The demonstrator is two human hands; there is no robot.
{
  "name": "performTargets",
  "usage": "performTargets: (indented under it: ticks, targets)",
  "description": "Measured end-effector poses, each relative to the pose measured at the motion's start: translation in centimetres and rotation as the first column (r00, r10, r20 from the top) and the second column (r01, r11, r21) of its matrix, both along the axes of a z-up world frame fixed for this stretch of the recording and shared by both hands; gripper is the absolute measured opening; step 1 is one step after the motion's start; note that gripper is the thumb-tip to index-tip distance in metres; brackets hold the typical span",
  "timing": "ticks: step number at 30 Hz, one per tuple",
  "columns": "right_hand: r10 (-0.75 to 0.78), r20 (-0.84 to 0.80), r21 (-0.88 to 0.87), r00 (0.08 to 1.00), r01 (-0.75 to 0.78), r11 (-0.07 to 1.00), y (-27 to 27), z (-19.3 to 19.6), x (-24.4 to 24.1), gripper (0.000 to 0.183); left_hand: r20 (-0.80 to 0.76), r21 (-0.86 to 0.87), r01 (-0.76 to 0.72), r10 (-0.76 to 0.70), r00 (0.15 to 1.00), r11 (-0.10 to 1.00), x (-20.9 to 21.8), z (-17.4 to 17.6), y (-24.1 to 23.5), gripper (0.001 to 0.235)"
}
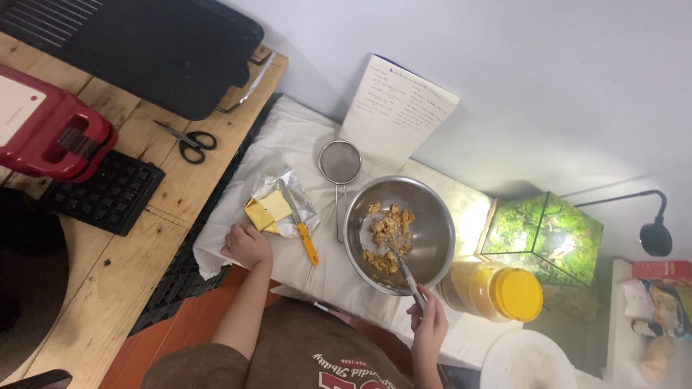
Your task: Mixing dough ingredients in a metal bowl using a whisk.
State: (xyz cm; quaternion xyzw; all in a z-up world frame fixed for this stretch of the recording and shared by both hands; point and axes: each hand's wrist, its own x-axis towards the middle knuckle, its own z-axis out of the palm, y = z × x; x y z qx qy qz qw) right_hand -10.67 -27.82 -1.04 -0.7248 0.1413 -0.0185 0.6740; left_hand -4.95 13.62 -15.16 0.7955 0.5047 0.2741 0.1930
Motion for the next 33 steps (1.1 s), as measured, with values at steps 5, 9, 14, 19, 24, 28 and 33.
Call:
performTargets:
  ticks: [5,9,14,19,24,28,33]
  targets:
    - [0.036,-0.173,-0.035,0.984,-0.042,0.999,1.1,3.2,-0.1,0.047,0.073,0.029,0.012,-0.014,0.997,1.0,-0.3,-1.1,0.0,0.019]
    - [0.008,-0.159,-0.102,0.987,-0.025,0.994,0.5,1.6,0.6,0.044,0.1,0.027,-0.005,0.003,0.995,1.0,-0.5,-1.2,0.0,0.019]
    - [-0.024,-0.174,-0.009,0.984,0.023,1.0,-1.7,-0.2,2.2,0.047,0.204,0.011,0.0,-0.003,0.979,1.0,-0.3,-0.9,0.0,0.018]
    - [-0.104,-0.206,0.051,0.973,0.117,0.992,-1.5,2.5,4.0,0.06,0.196,0.02,0.052,-0.055,0.979,0.998,-0.9,-0.9,-0.1,0.019]
    - [0.056,-0.374,0.117,0.926,-0.013,0.993,-2.9,-0.2,8.0,0.059,0.217,-0.005,0.088,-0.085,0.973,0.996,-0.9,-1.1,0.2,0.018]
    - [0.041,-0.418,0.144,0.908,0.021,0.989,-1.7,0.4,8.5,0.053,0.2,-0.031,0.096,-0.088,0.976,0.995,-1.0,-0.7,0.2,0.019]
    - [0.107,-0.465,0.319,0.879,0.054,0.946,-3.0,-3.3,9.0,0.041,0.242,0.067,0.122,-0.135,0.961,0.99,-1.4,-0.2,0.0,0.016]
